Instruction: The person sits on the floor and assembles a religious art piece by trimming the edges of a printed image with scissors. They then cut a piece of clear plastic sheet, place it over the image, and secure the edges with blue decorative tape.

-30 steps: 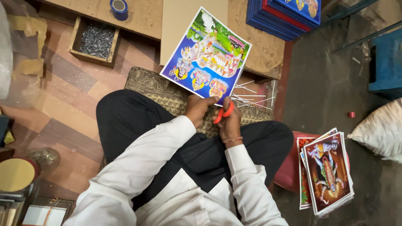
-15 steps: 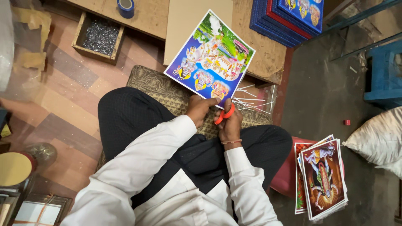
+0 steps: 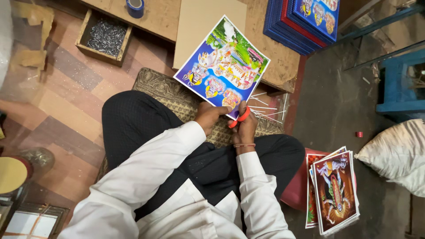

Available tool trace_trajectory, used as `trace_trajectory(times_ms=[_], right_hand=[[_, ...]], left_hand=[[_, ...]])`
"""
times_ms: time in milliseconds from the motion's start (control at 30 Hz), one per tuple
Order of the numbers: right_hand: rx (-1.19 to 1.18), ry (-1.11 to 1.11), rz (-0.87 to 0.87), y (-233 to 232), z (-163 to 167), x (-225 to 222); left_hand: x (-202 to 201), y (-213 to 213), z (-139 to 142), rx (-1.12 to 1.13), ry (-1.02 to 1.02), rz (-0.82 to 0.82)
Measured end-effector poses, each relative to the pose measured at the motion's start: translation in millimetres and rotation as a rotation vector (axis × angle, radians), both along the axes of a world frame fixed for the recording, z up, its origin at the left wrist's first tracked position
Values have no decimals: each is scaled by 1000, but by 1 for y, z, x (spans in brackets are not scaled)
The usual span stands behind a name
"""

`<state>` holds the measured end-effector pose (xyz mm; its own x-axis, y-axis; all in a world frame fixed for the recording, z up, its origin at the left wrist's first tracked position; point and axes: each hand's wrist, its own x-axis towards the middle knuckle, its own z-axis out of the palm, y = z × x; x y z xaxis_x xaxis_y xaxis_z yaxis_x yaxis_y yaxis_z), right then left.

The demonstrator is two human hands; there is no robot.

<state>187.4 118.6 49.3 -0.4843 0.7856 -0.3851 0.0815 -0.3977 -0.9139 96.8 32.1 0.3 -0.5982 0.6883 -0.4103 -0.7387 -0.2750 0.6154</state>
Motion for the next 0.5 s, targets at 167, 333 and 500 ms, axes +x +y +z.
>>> trace_trajectory(times_ms=[167, 333, 500], right_hand=[[-27, 45, 32, 3, -3, -1], [71, 54, 53, 17, -7, -4], [-5, 18, -13, 20, -12, -6]], left_hand=[[-1, -1, 0, -47, 22, 2], [2, -8, 3, -107, -1, -51], [1, -13, 9, -179, 14, -80]])
